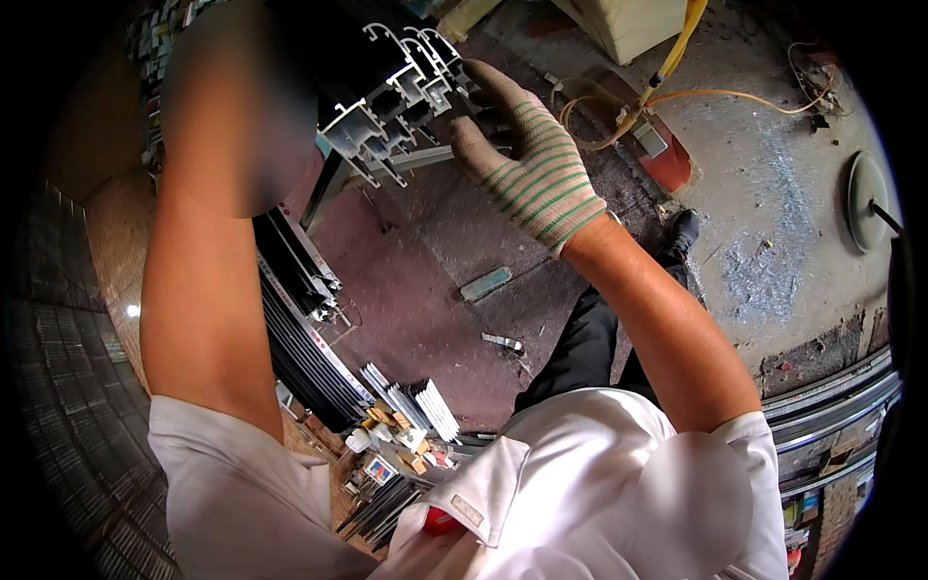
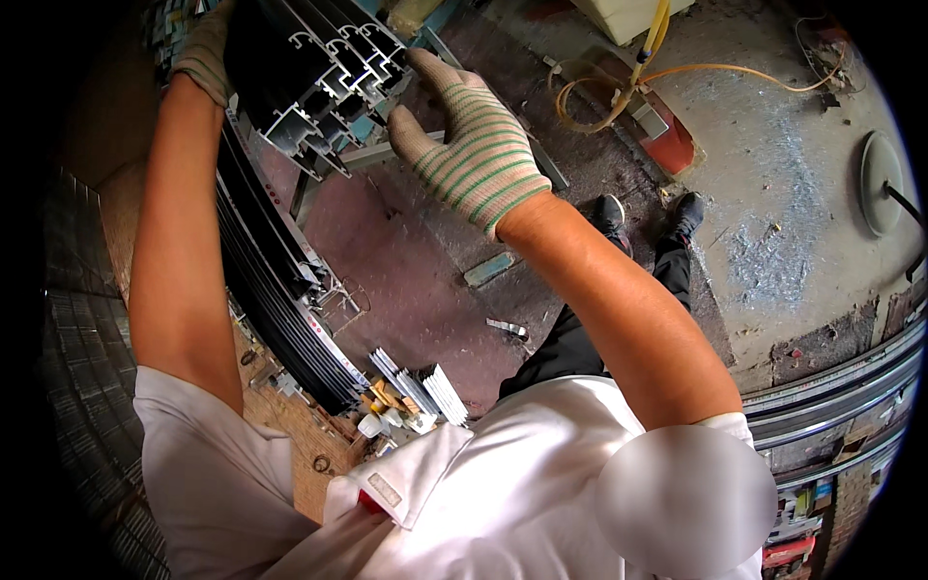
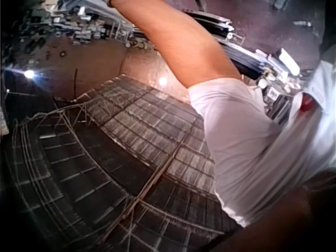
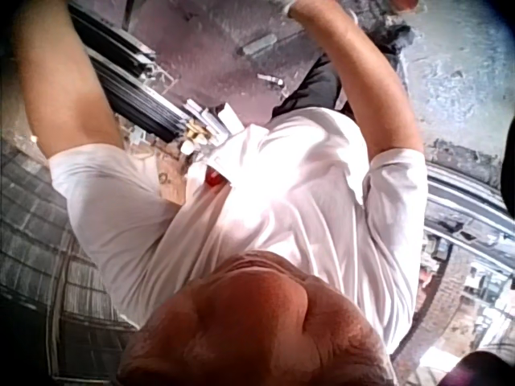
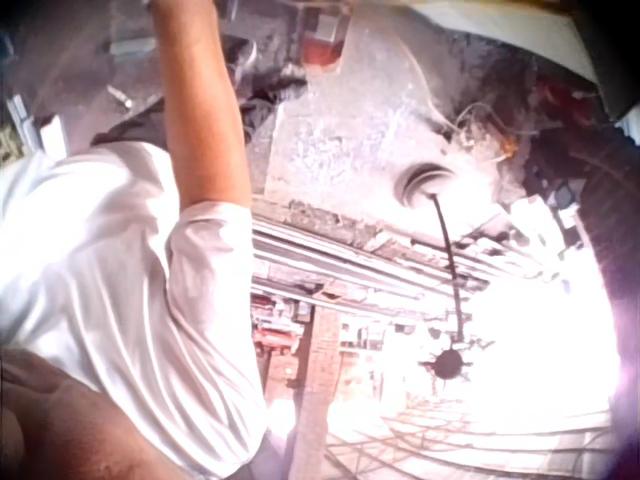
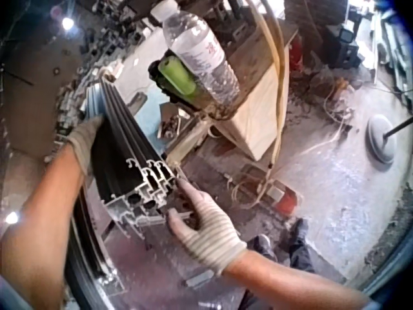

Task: The person repeatedly picks up long black metal profiles from a workbench, inspects them, and places them into a machine. They then retrieve the profiles and stack them on the floor. The person continues this cycle of handling and stacking the metal profiles throughout the clip.

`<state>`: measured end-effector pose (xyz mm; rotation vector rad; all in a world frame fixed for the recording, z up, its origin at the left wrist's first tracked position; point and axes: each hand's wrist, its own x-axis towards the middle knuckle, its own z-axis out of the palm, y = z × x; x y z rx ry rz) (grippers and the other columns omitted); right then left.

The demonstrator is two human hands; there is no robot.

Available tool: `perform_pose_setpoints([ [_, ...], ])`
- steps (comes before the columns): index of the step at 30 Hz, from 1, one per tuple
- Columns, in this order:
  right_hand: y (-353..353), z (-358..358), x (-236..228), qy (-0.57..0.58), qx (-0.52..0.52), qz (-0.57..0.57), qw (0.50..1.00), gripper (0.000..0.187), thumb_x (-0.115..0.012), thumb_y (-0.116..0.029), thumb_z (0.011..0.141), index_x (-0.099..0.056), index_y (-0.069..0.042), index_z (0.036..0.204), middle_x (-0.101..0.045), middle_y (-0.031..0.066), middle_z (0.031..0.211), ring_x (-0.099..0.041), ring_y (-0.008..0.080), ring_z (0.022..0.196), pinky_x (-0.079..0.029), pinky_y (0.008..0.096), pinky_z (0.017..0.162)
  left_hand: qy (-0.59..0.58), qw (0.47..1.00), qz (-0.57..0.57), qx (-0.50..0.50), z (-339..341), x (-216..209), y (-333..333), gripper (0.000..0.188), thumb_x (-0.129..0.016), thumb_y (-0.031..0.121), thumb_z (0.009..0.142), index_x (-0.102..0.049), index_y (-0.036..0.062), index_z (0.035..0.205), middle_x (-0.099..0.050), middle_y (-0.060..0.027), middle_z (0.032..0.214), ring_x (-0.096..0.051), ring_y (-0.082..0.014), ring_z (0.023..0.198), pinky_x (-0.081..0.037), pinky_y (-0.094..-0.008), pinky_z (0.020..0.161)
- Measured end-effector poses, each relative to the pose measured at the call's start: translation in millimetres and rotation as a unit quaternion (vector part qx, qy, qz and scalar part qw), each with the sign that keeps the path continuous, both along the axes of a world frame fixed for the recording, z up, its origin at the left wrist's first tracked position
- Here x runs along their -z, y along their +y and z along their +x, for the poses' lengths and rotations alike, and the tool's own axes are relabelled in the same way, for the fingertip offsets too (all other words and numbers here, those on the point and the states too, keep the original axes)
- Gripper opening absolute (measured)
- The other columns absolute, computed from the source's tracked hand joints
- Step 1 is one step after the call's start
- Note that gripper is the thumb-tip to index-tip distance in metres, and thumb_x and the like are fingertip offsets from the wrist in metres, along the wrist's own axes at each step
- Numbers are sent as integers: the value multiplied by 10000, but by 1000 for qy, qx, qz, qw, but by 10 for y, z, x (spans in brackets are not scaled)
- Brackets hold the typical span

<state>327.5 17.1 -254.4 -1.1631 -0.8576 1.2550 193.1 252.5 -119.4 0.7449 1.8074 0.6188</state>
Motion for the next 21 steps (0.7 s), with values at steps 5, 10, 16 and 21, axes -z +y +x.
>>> perform_pose_setpoints([
  [5,-62,-90,-15,65,-4,-20,998,624,-690,-260,883,-456,-57,1425,-615,148,1124,-615,216,975,-526,328,849,-69,995,1,67,-241,67,192,470,-432,422,1000,-659,34,1137,-702,-163,1087,-665,-344,959,-520,-457,932],
  [10,-85,-138,-60,89,7,-25,996,642,-691,-235,884,-430,-53,1442,-622,120,1106,-615,181,952,-529,309,840,-115,989,-12,87,-207,54,142,468,-411,409,1009,-653,33,1147,-699,-167,1089,-658,-352,918,-524,-458,908],
  [16,-130,-176,-58,76,-16,-59,995,628,-663,-230,940,-377,-92,1482,-632,130,1178,-608,166,1073,-502,310,954,-130,984,-12,123,-129,26,56,441,-428,398,1004,-661,42,1119,-700,-166,1068,-659,-335,888,-534,-452,876],
  [21,-169,-265,98,42,-6,-19,999,513,-664,-216,895,-518,-52,1360,-647,123,1059,-643,198,939,-527,311,843,-71,989,32,129,-188,55,179,413,-451,386,995,-666,48,1098,-699,-168,1051,-662,-323,877,-543,-444,855],
])
